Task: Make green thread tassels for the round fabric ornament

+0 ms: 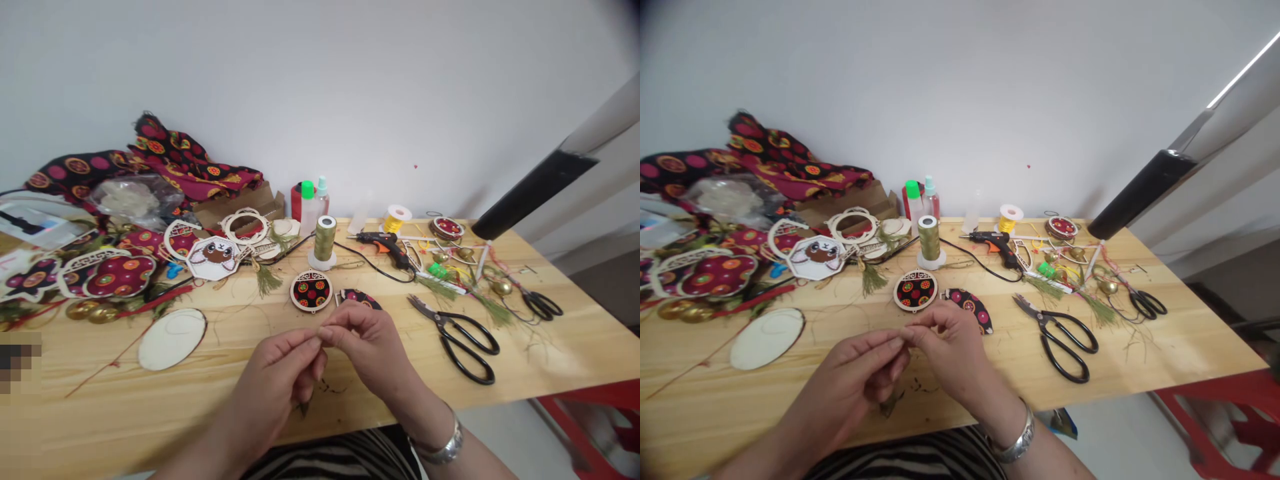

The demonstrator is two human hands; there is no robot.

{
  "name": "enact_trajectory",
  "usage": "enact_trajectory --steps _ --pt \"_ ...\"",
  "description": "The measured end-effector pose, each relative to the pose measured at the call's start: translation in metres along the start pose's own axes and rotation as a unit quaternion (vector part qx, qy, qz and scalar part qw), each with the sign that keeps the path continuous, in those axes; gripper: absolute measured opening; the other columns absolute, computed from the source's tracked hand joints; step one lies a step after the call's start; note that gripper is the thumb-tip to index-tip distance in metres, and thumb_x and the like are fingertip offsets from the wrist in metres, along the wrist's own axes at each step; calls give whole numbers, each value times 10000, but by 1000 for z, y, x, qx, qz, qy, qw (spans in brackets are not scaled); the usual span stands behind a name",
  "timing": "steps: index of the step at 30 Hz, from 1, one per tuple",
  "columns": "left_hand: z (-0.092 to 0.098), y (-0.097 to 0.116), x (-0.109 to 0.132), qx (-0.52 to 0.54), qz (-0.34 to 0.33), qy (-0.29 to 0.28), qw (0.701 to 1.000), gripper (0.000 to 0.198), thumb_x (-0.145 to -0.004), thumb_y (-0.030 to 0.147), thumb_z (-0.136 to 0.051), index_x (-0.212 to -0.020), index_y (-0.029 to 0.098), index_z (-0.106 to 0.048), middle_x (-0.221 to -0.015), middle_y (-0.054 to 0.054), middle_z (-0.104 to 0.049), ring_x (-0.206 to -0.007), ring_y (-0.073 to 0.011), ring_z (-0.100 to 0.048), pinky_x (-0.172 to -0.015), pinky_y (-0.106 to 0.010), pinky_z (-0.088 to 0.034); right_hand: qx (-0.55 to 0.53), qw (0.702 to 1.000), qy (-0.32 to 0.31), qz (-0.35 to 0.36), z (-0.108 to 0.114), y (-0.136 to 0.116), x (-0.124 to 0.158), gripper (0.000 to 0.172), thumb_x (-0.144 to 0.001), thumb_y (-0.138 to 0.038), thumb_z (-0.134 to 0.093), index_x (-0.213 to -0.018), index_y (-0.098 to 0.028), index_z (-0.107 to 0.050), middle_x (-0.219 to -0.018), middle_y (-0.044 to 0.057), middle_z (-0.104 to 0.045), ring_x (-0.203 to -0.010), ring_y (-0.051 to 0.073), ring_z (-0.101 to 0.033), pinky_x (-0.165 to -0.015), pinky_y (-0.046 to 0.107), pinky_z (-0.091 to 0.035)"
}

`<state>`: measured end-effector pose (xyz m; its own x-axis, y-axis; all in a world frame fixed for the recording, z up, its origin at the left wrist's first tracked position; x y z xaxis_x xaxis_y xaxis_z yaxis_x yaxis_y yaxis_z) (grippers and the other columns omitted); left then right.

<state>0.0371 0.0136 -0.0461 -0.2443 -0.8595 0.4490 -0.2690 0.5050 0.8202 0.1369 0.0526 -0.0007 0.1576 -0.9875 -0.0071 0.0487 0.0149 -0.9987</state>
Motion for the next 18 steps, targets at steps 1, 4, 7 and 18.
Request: enact_trajectory --steps 1,4,7,18 --pt "-1 0 1 29 12 -2 1000 213 -792 301 -571 -674 139 -644 -544 15 -495 -459 -67 -305 -419 -196 -194 24 1000 8 16 1 -2 0 120 -710 -165 -641 -590 -170 -637 -631 -1 -586 -655 134 -531 -652 267 -421" --pt "-5 1 2 94 39 -8 995 247 -782 332 -537 -750 131 -676 -562 -7 -516 -472 -78 -277 -429 -199 -189 69 997 18 30 2 -2 1 130 -747 -158 -596 -619 -174 -607 -671 2 -579 -713 144 -534 -682 269 -414" --pt "-6 1 3 128 49 -6 991 288 -750 377 -559 -782 126 -695 -565 -16 -526 -474 -82 -242 -437 -202 -183 74 997 8 23 -1 2 -1 128 -769 -163 -569 -643 -175 -587 -672 -4 -565 -699 136 -527 -665 254 -412" --pt "-7 4 5 124 37 -22 991 614 -799 593 -411 -1107 108 -631 -630 -29 -508 -515 -107 -245 -464 -199 -192 88 996 15 5 5 9 -4 120 -802 -196 -565 -696 -157 -609 -679 2 -579 -668 133 -523 -626 253 -410"
Point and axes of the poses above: each hand's wrist, its own x-axis away from the middle knuckle, its own z-axis out of the back of the hand, y = z × x, the point moved 10 cm from there along -x, towards the middle knuckle
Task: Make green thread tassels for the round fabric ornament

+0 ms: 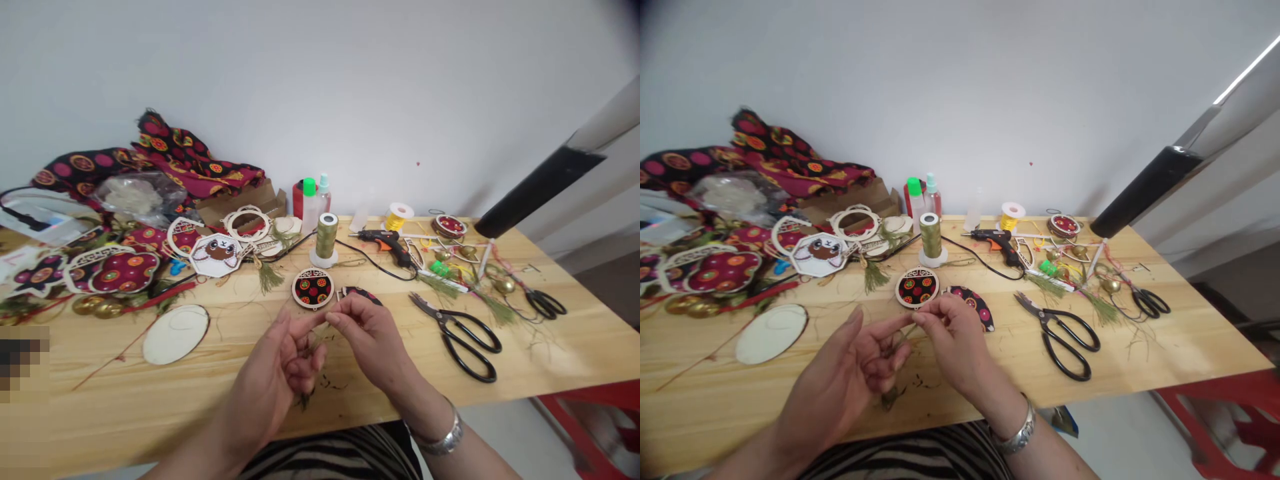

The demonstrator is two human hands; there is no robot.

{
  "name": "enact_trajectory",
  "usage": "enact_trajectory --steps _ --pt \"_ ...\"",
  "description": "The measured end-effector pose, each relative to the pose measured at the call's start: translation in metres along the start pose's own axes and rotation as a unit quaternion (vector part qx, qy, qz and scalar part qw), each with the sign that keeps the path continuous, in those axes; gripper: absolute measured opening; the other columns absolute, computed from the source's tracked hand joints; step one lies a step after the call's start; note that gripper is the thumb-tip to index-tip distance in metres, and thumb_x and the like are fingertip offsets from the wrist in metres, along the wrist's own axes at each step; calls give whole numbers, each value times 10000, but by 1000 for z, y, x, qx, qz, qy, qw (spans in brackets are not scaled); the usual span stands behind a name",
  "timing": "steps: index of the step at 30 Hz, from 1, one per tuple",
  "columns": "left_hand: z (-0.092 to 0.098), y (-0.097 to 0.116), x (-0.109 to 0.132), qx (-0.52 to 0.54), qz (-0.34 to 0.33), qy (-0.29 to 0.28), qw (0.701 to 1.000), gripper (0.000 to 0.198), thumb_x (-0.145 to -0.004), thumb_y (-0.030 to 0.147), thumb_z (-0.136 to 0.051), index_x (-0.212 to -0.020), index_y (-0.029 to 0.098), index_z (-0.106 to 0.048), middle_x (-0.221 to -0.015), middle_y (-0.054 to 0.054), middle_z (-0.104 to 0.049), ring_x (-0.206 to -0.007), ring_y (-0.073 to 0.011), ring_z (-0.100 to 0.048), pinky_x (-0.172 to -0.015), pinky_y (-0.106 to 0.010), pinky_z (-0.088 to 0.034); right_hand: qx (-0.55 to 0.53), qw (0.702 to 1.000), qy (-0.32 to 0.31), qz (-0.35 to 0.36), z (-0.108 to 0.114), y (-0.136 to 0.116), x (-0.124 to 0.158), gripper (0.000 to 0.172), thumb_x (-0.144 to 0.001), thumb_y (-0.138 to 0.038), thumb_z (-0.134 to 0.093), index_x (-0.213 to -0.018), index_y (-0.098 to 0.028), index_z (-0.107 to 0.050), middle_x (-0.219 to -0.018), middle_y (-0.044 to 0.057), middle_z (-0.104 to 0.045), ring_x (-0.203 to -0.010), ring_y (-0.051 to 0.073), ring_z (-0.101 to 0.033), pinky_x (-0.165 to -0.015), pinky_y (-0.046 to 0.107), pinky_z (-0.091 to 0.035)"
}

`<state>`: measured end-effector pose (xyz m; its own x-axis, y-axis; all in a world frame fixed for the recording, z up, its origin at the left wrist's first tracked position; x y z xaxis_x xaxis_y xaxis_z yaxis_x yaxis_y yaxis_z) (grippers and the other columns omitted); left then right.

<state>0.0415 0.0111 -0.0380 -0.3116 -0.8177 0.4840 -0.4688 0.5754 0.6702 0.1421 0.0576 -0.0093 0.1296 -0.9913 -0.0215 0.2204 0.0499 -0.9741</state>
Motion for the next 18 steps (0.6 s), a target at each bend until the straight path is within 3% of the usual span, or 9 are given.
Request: enact_trajectory --steps 5,8,11,13,18 --pt "0 1 1 -22 -5 6 1000 765 -719 701 -435 -1171 102 -588 -647 -21 -494 -517 -102 -222 -469 -202 -198 74 992 57 83 15 -24 6 114 -829 -165 -559 -880 -194 -656 -862 28 -597 -855 162 -526 -775 304 -416" --pt "-2 0 -1 -32 -19 -5 999 747 -719 711 -426 -1135 121 -619 -633 0 -441 -521 -104 -230 -466 -213 -198 103 985 2 137 1 -44 14 127 -765 -141 -652 -861 -225 -663 -876 8 -576 -911 162 -494 -838 308 -394" --pt "-1 -1 -4 -48 -35 -7 998 745 -692 724 -455 -1120 141 -635 -638 5 -424 -523 -104 -247 -464 -223 -201 148 977 -45 148 -15 -49 19 134 -723 -128 -699 -813 -218 -657 -845 -2 -563 -892 162 -472 -846 316 -376" --pt "-2 -2 -5 -60 -33 -9 998 787 -663 746 -462 -1143 145 -623 -645 1 -437 -515 -100 -242 -459 -229 -193 169 972 -51 154 -19 -49 19 74 -755 -132 -669 -756 -199 -640 -821 0 -557 -870 160 -465 -827 318 -374" --pt "0 -2 -3 -61 -14 13 998 909 -606 784 -474 -1221 121 -561 -627 -2 -460 -507 -93 -206 -459 -230 -165 182 971 -36 151 -10 -42 14 145 -813 -108 -593 -686 -177 -576 -796 2 -552 -849 155 -467 -804 321 -371"
Point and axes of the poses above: each hand's wrist, its own x-axis away from the middle knuckle, its own z-axis out of the back of the hand, y = z × x, the point moved 10 cm from there along -x, towards the middle knuckle
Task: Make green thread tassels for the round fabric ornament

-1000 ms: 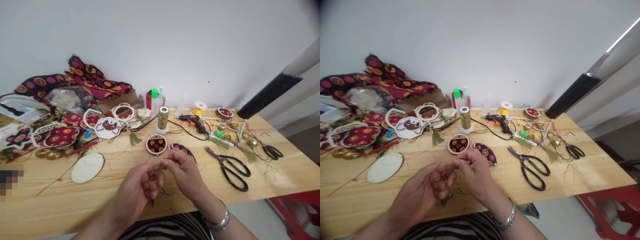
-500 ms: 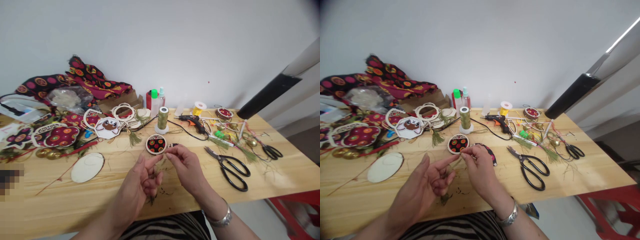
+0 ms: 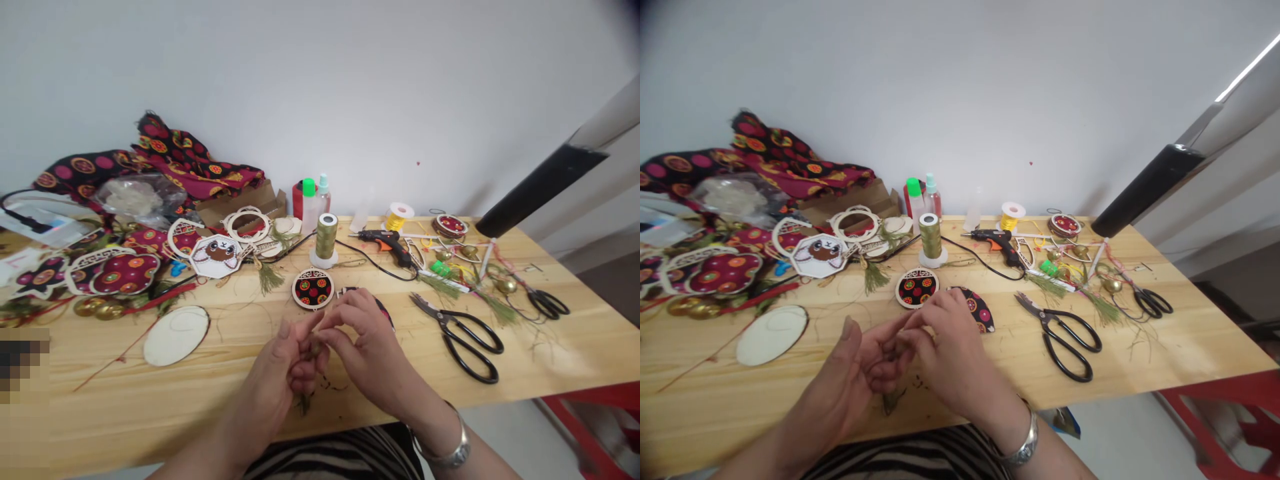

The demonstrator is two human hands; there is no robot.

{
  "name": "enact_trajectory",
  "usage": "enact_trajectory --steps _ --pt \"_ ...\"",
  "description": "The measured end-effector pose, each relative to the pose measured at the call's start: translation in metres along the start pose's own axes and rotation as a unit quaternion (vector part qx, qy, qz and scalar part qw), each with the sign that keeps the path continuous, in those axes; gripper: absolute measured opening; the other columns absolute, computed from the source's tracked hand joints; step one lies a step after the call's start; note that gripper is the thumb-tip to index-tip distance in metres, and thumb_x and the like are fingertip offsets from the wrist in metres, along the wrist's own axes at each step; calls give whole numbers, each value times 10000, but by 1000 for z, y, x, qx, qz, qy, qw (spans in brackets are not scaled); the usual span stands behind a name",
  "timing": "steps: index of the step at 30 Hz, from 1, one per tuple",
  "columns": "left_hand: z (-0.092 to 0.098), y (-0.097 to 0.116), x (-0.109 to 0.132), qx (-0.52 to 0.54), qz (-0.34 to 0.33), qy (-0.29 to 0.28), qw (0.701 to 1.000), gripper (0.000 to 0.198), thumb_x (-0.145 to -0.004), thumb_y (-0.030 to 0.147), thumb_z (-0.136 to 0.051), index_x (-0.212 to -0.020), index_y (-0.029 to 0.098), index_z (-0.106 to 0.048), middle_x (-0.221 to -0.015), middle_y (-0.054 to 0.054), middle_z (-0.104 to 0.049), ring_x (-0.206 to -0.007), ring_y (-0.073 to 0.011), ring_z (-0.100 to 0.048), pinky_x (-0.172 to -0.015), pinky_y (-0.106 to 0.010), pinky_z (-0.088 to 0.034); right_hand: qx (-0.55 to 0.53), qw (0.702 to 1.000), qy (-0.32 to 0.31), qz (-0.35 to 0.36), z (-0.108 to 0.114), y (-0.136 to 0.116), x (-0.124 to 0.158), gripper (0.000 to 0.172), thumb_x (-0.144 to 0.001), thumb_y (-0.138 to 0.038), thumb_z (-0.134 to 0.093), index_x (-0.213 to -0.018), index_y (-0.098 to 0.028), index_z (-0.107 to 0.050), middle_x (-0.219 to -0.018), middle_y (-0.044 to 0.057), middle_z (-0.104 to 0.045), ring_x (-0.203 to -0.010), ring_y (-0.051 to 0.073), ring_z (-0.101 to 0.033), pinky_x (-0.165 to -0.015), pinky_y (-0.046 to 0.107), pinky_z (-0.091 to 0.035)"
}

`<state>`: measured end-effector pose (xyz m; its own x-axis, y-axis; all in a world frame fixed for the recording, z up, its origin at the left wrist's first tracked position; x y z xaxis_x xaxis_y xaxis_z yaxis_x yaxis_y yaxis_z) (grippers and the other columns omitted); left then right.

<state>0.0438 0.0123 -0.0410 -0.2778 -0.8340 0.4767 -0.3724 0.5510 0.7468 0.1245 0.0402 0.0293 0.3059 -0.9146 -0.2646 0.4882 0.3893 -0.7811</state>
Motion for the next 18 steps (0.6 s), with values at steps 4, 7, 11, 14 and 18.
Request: enact_trajectory --steps 4,7,11,14,18 --pt "3 -1 1 -3 10 12 1000 1029 -562 802 -487 -1302 87 -471 -620 -15 -494 -512 -100 -210 -466 -230 -166 -12 999 27 -24 10 14 -3 127 -798 -114 -609 -696 -178 -569 -784 6 -550 -842 164 -477 -763 311 -385" --pt "5 -2 1 -10 14 20 1000 1060 -573 800 -478 -1341 72 -415 -630 -24 -510 -518 -105 -230 -475 -231 -186 -15 997 65 -51 17 25 -3 111 -794 -121 -611 -704 -182 -588 -769 14 -553 -824 173 -492 -740 315 -395" --pt "5 -3 0 -21 7 8 1000 1019 -618 793 -434 -1347 82 -408 -637 -21 -510 -512 -103 -243 -476 -234 -195 -23 995 100 -17 26 19 0 105 -827 -125 -568 -819 -202 -638 -846 30 -577 -879 176 -504 -778 325 -408" --pt "4 -5 -1 -39 -8 -16 999 959 -659 788 -382 -1332 107 -435 -643 -17 -504 -508 -99 -258 -471 -236 -192 -69 997 33 30 16 6 1 139 -805 -118 -609 -878 -229 -651 -895 12 -620 -937 167 -508 -840 320 -403" --pt "8 -5 -1 -58 -40 -22 997 881 -700 763 -360 -1336 158 -436 -659 -7 -490 -523 -104 -320 -468 -240 -216 -126 991 -44 3 2 12 3 232 -757 -145 -679 -966 -234 -630 -960 1 -638 -948 154 -525 -885 320 -399"
Point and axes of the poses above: each hand's wrist, its own x-axis away from the middle knuckle, its own z-axis out of the back of the hand, y = z × x, the point moved 10 cm from there along -x, towards the middle knuckle
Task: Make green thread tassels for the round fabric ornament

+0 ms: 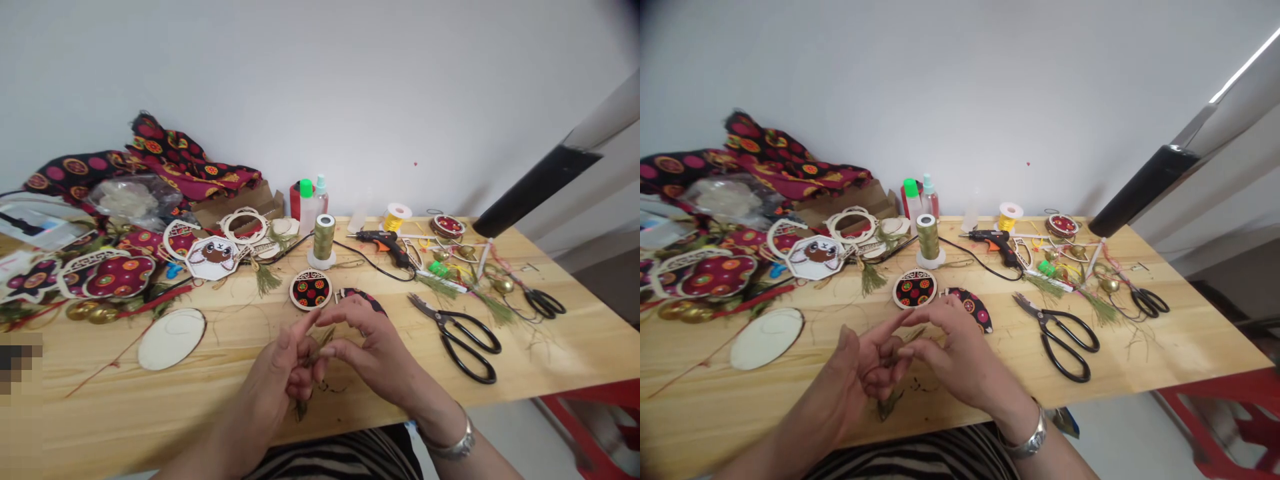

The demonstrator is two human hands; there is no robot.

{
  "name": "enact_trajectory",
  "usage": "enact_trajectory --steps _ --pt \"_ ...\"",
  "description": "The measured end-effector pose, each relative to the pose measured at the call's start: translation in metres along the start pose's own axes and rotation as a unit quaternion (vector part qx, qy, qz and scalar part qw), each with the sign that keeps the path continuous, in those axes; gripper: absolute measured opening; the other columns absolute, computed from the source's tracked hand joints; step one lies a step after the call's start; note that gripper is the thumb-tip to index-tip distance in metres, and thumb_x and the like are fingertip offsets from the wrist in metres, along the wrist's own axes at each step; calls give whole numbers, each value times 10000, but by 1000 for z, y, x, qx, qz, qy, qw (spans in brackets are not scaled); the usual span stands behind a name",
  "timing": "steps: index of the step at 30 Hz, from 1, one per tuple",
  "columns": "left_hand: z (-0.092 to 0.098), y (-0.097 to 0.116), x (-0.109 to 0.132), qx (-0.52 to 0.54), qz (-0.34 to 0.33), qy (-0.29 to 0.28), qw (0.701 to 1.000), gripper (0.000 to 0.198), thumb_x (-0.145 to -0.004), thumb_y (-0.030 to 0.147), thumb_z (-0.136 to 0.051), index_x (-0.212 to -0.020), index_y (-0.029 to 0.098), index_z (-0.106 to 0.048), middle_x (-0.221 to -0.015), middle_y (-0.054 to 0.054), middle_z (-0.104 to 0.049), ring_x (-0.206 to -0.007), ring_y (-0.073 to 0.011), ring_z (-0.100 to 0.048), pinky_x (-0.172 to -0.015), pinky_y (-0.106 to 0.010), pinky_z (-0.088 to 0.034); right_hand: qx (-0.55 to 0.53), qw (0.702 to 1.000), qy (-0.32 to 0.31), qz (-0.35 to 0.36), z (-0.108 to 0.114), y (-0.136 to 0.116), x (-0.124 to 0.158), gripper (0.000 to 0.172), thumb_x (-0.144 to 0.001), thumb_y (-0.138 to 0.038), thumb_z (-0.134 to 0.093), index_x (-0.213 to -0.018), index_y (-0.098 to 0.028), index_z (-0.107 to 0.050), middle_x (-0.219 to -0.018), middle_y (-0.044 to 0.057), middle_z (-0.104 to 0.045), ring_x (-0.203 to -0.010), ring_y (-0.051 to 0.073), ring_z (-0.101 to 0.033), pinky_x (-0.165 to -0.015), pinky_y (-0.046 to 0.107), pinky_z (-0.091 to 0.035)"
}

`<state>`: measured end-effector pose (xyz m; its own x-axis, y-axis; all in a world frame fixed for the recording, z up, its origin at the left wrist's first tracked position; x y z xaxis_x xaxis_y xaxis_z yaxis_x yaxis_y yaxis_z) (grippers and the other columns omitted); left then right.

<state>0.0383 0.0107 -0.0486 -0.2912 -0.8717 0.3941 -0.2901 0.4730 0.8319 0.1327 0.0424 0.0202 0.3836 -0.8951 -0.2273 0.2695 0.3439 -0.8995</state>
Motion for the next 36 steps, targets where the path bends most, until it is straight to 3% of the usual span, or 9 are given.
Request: enact_trajectory --steps 4,8,11,16,20,24,27,30,36 --pt "4 1 2 -5 0 19 1000 866 -686 748 -423 -1352 195 -414 -630 35 -421 -512 -101 -342 -466 -244 -221 -11 999 -48 -7 -8 3 0 362 -687 -186 -747 -1025 -250 -632 -973 7 -631 -967 166 -518 -872 313 -411" --pt "1 3 3 -14 4 14 1000 883 -679 729 -468 -1379 201 -367 -658 24 -452 -529 -108 -380 -469 -248 -217 -2 997 -78 15 -12 -3 0 216 -748 -177 -691 -946 -262 -676 -857 -15 -667 -870 155 -538 -814 304 -419" --pt "1 1 1 -9 5 11 1000 906 -672 732 -472 -1397 207 -328 -644 23 -456 -531 -116 -390 -459 -244 -199 2 997 -73 23 -12 -4 0 130 -785 -163 -651 -858 -257 -701 -779 -23 -668 -797 139 -541 -796 301 -422" --pt "-2 -5 -3 -11 17 -20 1000 929 -708 738 -399 -1438 196 -209 -618 -2 -539 -454 -95 -284 -449 -245 -177 -25 999 -21 14 -5 4 0 87 -772 -157 -660 -794 -226 -708 -719 -8 -660 -768 139 -561 -771 294 -441" --pt "1 -5 -2 -26 13 -18 999 918 -707 732 -412 -1432 201 -227 -599 4 -546 -448 -97 -303 -443 -246 -207 -24 999 -5 -34 0 14 -1 108 -820 -207 -601 -798 -198 -707 -736 6 -647 -743 140 -571 -718 274 -441" --pt "3 -5 -2 -25 10 -21 999 917 -711 723 -421 -1433 192 -228 -601 2 -549 -454 -104 -325 -452 -257 -243 -68 991 -64 -92 -11 22 1 237 -885 -287 -490 -823 -196 -699 -743 -1 -665 -730 143 -595 -680 264 -444" --pt "6 -9 -4 -15 9 -19 1000 923 -707 723 -429 -1437 199 -218 -619 2 -543 -474 -113 -353 -454 -259 -249 -115 982 -76 -128 -19 26 4 118 -775 -254 -638 -857 -197 -700 -768 -7 -685 -770 152 -614 -715 269 -455" --pt "8 -15 -7 -10 15 -23 1000 938 -693 724 -450 -1441 213 -203 -619 10 -530 -473 -113 -358 -443 -255 -241 -135 974 -43 -177 -19 34 7 161 -644 -171 -731 -803 -182 -706 -778 4 -697 -759 163 -624 -721 286 -467" --pt "3 -7 -1 -23 22 -24 999 906 -711 690 -478 -1438 217 -217 -637 2 -547 -496 -122 -386 -464 -259 -274 -206 955 -15 -211 -19 37 8 59 -640 -164 -711 -675 -184 -668 -609 -21 -671 -606 145 -629 -628 273 -484"
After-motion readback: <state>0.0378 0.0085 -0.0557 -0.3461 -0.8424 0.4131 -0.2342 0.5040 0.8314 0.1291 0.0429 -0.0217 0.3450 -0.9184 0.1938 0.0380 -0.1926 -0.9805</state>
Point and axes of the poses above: each hand's wrist, its own x-axis away from the middle knuckle, its own z-axis out of the back of the hand, y = z × x, the point moved 10 cm from there along -x, towards the middle knuckle
